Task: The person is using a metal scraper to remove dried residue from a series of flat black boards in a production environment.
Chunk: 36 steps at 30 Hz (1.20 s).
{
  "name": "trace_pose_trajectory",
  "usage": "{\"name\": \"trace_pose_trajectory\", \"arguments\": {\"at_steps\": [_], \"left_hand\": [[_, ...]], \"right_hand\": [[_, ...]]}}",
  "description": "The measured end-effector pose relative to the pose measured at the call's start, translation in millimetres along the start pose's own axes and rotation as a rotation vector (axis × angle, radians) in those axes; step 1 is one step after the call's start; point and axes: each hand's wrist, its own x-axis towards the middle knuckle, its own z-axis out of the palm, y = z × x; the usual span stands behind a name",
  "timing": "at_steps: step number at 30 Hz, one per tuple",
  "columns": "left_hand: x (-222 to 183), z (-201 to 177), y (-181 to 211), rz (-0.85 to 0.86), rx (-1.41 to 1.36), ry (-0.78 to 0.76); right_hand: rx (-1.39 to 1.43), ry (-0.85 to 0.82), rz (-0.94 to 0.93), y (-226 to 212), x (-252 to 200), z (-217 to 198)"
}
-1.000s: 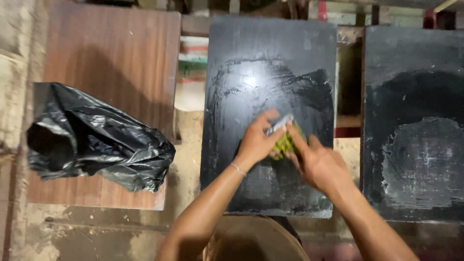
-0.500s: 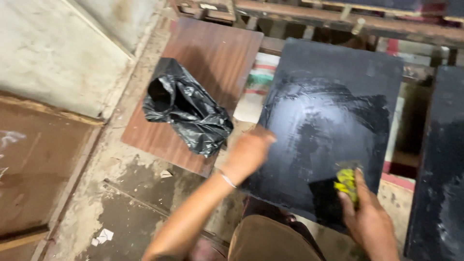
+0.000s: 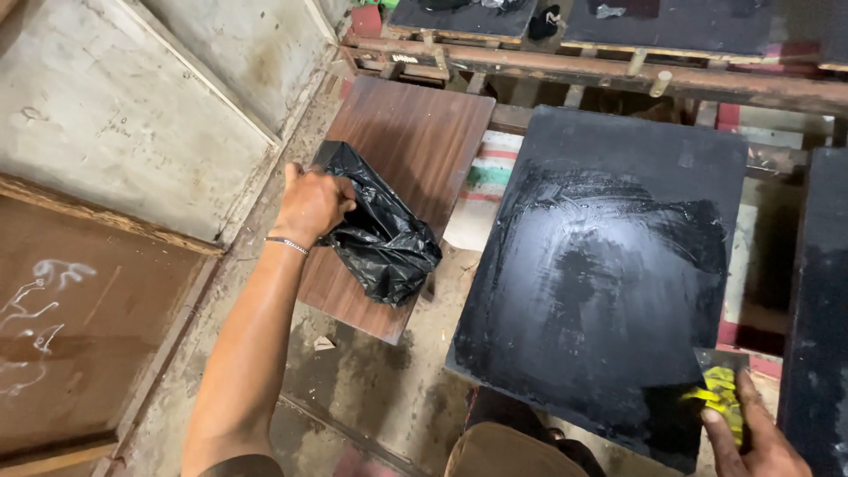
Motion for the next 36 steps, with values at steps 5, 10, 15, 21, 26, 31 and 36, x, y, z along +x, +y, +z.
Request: {"name": "trace_pose_trajectory", "arguments": {"at_steps": [5, 10, 15, 21, 26, 31, 36], "left_hand": [[-7, -12, 9, -0.019, 0.051, -0.063], [-1, 14, 5, 0.044, 0.022, 0.178], [-47, -10, 80, 0.185, -0.021, 0.416], [-167, 93, 331, 0.565, -1.337, -0.700], [-208, 123, 441, -0.786, -2.254, -0.989], [-174, 97, 434, -0.970, -2.216, -0.888], [-140, 111, 439, -1.060, -2.261, -0.867]], "right_hand": [[-0.011, -0.032, 0.081, 3, -6, -10], [0.037, -0.116, 0.123, -8, -17, -33], [0.108, -0.171, -0.140, 42, -22, 9], [-0.403, -0.826, -0.017, -81, -48, -19], [-0.568, -0.629, -0.305, -65, -73, 58], [-0.632, -0.805, -0.210, -122, -36, 39], [-0.615, -0.935, -0.103, -165, 6, 29]]}}
